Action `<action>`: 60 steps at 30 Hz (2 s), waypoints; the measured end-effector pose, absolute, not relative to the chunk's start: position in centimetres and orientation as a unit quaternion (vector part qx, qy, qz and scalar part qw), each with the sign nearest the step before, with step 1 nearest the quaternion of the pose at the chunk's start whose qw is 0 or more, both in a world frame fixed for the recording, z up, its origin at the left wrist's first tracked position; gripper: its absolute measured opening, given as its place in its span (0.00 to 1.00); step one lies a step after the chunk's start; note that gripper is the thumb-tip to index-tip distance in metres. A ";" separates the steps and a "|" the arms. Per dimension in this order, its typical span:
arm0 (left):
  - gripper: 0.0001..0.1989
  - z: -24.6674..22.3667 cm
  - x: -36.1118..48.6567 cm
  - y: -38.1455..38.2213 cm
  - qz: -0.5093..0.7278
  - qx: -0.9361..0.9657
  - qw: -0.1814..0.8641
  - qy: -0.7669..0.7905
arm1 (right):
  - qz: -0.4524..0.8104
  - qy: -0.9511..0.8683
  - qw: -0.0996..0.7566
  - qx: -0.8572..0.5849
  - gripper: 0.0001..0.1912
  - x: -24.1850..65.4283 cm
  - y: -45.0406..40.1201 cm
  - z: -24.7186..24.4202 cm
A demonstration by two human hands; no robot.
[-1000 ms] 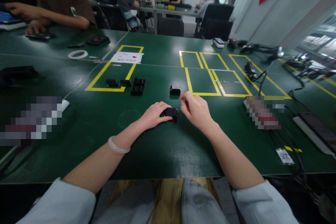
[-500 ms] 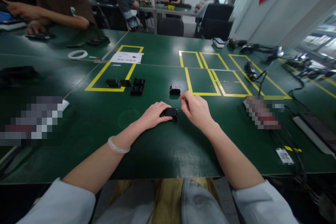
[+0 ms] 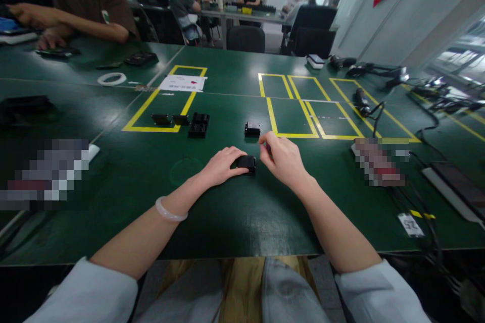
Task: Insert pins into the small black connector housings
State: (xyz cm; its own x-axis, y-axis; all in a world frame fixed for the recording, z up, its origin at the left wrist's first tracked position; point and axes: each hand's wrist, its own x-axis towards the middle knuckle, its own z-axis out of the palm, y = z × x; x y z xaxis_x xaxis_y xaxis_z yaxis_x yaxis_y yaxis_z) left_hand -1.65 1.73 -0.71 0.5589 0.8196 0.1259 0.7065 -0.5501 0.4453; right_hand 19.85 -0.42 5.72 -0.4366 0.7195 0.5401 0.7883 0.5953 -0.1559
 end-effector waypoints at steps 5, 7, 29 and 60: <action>0.20 -1.0 -1.7 1.8 0.172 0.867 0.175 0.434 | -0.047 -0.842 0.286 -0.454 0.11 19.9 -0.4 5.8; 0.20 -1.1 -1.8 1.9 0.173 0.867 0.174 0.433 | -0.052 -0.842 0.285 -0.454 0.11 19.9 -0.3 5.8; 0.19 -0.8 -1.7 1.7 0.174 0.863 0.185 0.437 | -0.038 -0.840 0.292 -0.455 0.12 19.8 -0.2 5.7; 0.20 -0.9 -1.7 1.7 0.171 0.866 0.175 0.436 | -0.025 -0.840 0.268 -0.471 0.11 19.7 -0.3 6.2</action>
